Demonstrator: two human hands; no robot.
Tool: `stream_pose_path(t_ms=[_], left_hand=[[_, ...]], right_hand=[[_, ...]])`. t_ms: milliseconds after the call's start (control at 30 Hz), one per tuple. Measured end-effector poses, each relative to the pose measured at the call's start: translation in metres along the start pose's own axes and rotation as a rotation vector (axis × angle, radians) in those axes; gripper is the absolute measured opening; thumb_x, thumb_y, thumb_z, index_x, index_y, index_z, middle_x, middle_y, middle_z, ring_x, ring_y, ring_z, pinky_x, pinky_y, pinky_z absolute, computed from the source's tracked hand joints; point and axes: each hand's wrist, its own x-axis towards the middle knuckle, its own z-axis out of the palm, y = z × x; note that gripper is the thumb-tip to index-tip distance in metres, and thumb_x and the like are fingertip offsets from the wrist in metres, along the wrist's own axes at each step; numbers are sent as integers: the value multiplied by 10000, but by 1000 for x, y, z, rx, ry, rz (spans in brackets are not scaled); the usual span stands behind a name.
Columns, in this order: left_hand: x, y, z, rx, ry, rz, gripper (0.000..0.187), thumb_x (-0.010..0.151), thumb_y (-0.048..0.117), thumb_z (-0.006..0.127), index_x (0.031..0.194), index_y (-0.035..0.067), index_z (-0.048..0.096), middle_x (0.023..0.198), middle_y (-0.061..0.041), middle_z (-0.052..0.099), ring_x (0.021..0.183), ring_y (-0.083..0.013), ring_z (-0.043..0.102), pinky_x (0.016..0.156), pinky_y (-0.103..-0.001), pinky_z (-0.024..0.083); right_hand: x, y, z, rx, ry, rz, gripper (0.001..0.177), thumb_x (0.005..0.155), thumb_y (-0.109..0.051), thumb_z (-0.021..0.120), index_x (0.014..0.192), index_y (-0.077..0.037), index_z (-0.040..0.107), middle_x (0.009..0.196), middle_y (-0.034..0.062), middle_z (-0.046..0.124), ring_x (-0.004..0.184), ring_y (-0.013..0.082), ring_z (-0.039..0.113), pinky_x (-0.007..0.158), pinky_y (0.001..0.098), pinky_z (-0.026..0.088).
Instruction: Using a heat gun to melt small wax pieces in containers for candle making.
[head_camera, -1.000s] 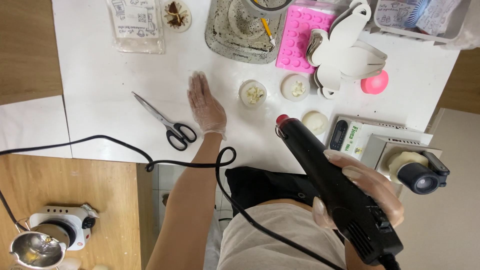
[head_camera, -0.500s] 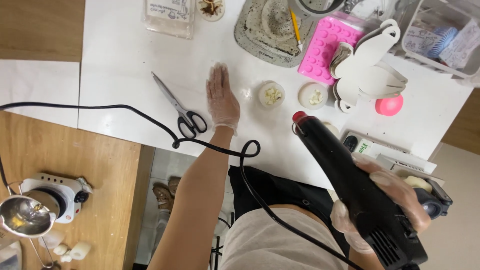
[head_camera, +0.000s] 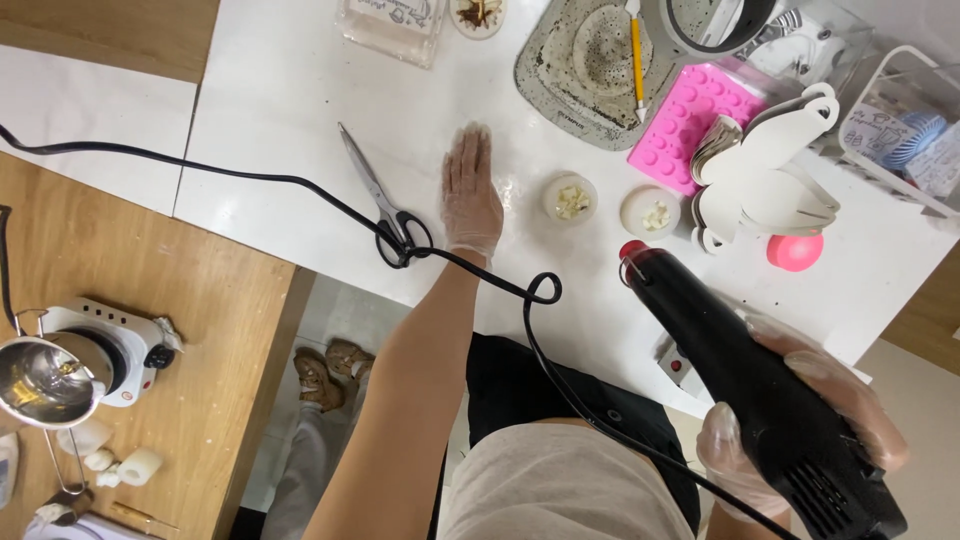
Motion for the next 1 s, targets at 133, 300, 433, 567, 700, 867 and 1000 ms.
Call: stream_pose_path(t_ms=[133,300,433,567,700,867,1000], left_hand=[[-2,0,-4,-3,15,18,787,974,55,482,1670,110,118,1742,-34,106,1617,-204,103,1337,-388,109],[-2,2,-7,-29,3,36,776,980,54,481,1668,93,124,1739,-45,107,1614,-212,102,1334,-392,99],[0,2,-5,30,-30,27,771,980,44,466,1668,76,119,1741,-56,103,1613,-235,91,1327,-397,92],[4,5,-11,52,-103,0,766,974,45,447,1661,71,111,1737,-62,96,1604,-242,84,1320,-399,84],[0,4,-12,41,-76,17,772,981,45,444,1670,83,98,1746,-55,86,1620,-244,76,1333,-403,72],[2,4,-10,83,-46,20,751,995,24,436,1673,79,117,1746,-68,101,1610,-241,89,1328,-402,83],[-2,2,-4,10,-8,20,739,1014,39,446,1681,107,134,1753,-34,119,1628,-227,95,1353,-395,86]], right_hand=[[1,-6,-8,-9,20,23,549,987,-258,827,1292,-68,411,994,120,627,1006,271,775,911,403,669],[12,-6,-16,-47,57,59,550,999,-266,835,1299,-73,416,1013,121,622,1025,264,776,931,398,676],[12,15,-23,-80,83,91,550,1008,-271,841,1304,-78,420,1027,122,618,1041,259,777,946,394,681],[30,39,-12,-84,97,129,550,1018,-276,848,1309,-82,424,1042,123,614,1057,253,778,961,391,686],[30,41,-9,-150,65,104,618,999,-314,841,1348,-99,378,1124,130,602,1120,271,757,1038,421,625],[35,49,-6,-24,100,177,525,928,-212,831,1288,-48,484,1004,79,684,926,217,739,1027,466,628],[64,33,8,-3,101,97,517,978,-212,806,1251,28,438,1153,84,653,1113,226,696,1054,411,604]])
